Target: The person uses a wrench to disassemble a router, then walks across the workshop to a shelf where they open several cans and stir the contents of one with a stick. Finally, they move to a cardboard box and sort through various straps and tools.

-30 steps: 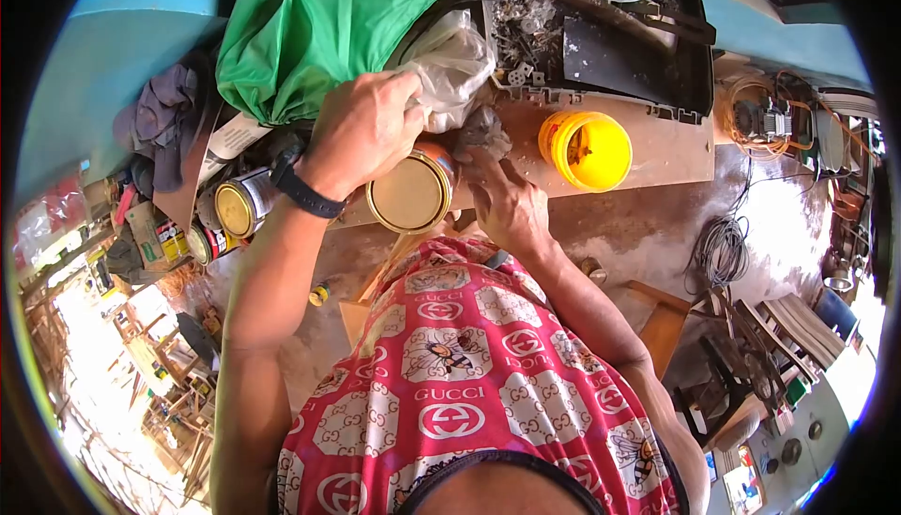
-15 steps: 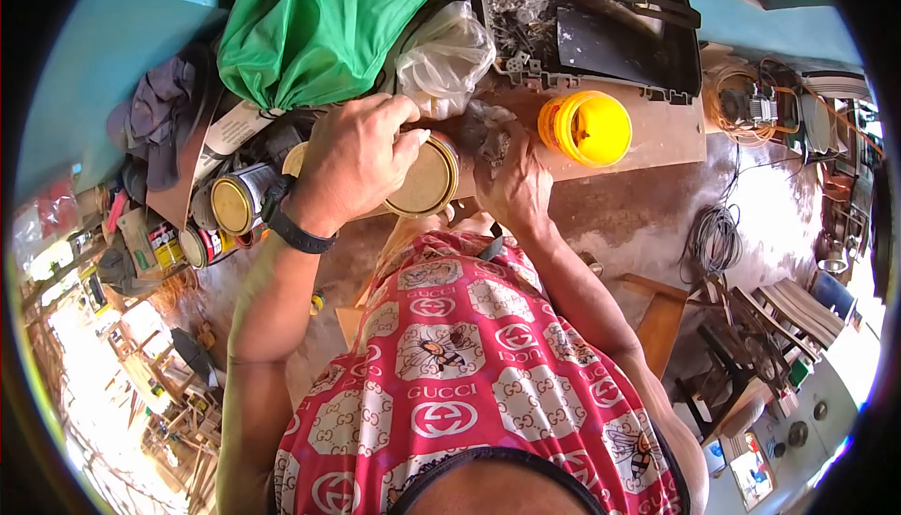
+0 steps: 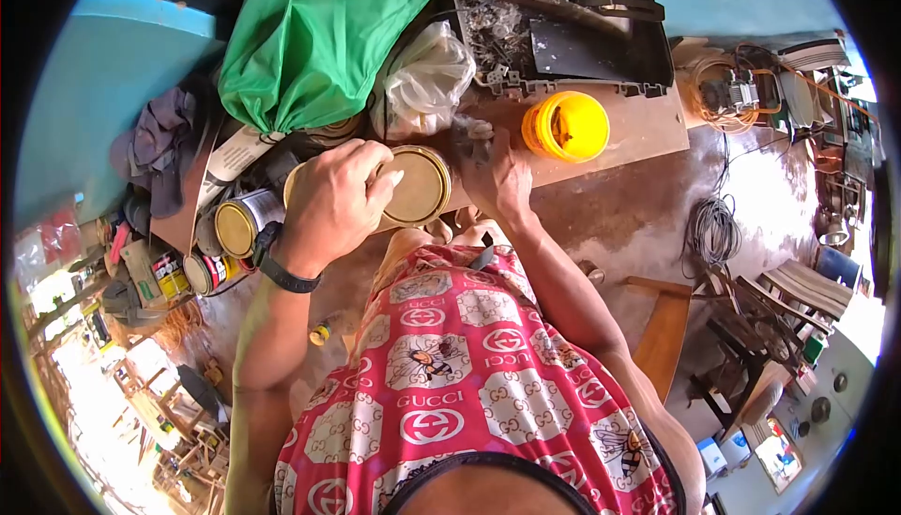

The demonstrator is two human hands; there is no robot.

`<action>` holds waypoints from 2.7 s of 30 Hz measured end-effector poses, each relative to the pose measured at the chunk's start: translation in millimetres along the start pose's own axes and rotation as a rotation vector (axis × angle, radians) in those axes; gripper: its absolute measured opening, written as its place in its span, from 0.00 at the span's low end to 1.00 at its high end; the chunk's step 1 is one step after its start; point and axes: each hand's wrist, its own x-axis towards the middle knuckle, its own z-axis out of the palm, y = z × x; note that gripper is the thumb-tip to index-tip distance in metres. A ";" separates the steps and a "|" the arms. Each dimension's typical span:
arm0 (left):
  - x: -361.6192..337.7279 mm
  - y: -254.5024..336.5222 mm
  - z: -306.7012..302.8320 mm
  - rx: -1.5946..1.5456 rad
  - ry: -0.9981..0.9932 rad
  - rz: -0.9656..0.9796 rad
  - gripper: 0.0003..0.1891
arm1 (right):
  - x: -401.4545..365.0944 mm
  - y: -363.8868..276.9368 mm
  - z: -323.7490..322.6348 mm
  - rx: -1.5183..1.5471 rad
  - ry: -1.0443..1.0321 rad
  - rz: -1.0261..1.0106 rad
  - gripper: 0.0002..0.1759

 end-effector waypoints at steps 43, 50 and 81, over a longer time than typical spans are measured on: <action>10.6 21.4 41.2 -0.162 0.042 -0.040 0.07 | -3.3 26.0 -48.5 1.958 -0.733 0.882 0.26; 27.2 42.8 76.0 -0.282 0.142 -0.004 0.07 | -9.4 -3.8 -57.4 1.892 -0.718 0.818 0.25; 13.1 23.1 87.4 -0.630 0.355 -0.336 0.09 | -10.1 -25.7 -66.3 1.691 -0.610 0.785 0.22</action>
